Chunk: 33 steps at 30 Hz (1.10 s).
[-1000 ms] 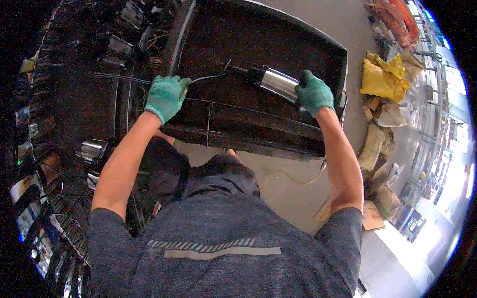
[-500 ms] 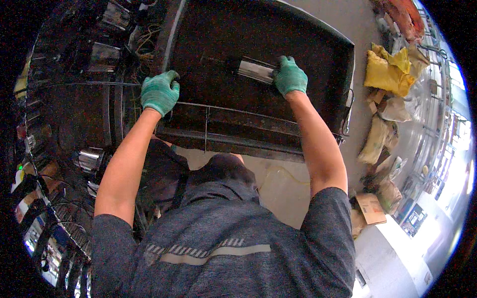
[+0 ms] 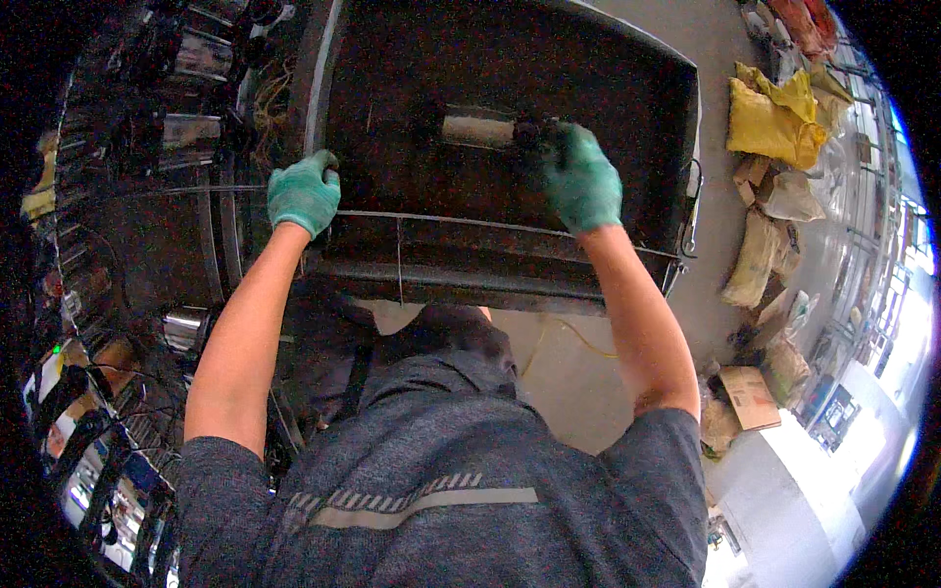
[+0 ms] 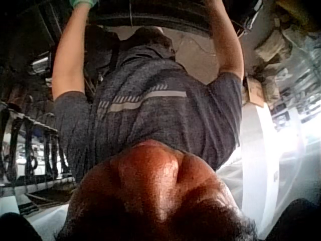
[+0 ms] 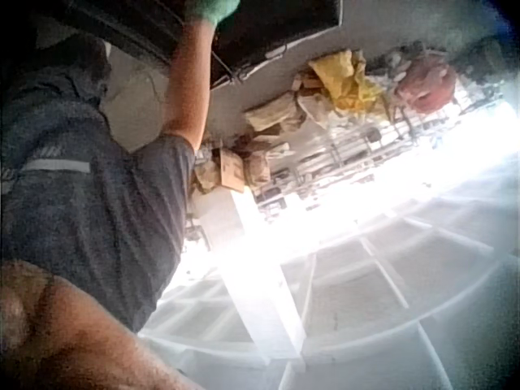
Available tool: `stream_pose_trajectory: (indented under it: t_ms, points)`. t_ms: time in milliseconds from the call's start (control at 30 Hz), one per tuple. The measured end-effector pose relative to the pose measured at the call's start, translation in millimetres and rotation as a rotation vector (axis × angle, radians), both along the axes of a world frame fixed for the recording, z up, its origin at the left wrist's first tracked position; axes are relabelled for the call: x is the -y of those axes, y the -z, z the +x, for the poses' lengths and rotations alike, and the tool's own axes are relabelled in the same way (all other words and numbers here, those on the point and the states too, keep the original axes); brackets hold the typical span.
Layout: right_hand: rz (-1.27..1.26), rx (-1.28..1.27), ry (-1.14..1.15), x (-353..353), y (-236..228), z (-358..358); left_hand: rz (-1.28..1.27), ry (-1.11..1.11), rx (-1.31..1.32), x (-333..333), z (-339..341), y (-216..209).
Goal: The person repeatedly assembles a cylindrical mechanical device by inserting a rod into a housing, placing it in a metal tray, and then disassembling it to repeat the cycle. The person handles the device and rod with gloved hands throughout the process.
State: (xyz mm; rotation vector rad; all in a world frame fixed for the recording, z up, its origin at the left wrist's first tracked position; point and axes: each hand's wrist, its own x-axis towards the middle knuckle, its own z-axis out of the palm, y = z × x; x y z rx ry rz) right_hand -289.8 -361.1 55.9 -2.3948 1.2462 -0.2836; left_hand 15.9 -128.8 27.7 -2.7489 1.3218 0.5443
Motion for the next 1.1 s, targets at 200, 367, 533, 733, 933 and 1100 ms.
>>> stream_pose_trajectory:
  t_ms: [200,367,533,733,933,1100]
  points:
    - [0.043,-0.011,0.181,28.0,9.9,-136.8,-0.046,-0.038,0.049,1.0,-6.2,1.6]
    - [0.078,-0.042,0.4,44.3,49.3,-177.2,-0.034,-0.06,0.074,5.7,-10.5,-4.6]
    - [0.111,-0.408,0.506,50.6,62.1,-163.6,0.018,-0.084,0.093,7.6,-13.0,-9.6]
    - [0.155,-0.412,0.489,47.7,54.4,-156.9,0.037,-0.07,0.142,7.2,-14.9,-8.3]
    - [0.236,-0.469,0.453,49.7,46.7,-153.3,0.069,-0.099,0.127,8.1,-13.5,-5.4]
    - [0.288,-0.5,0.428,53.7,50.4,-155.5,0.082,-0.113,0.114,9.0,-14.9,-7.8]
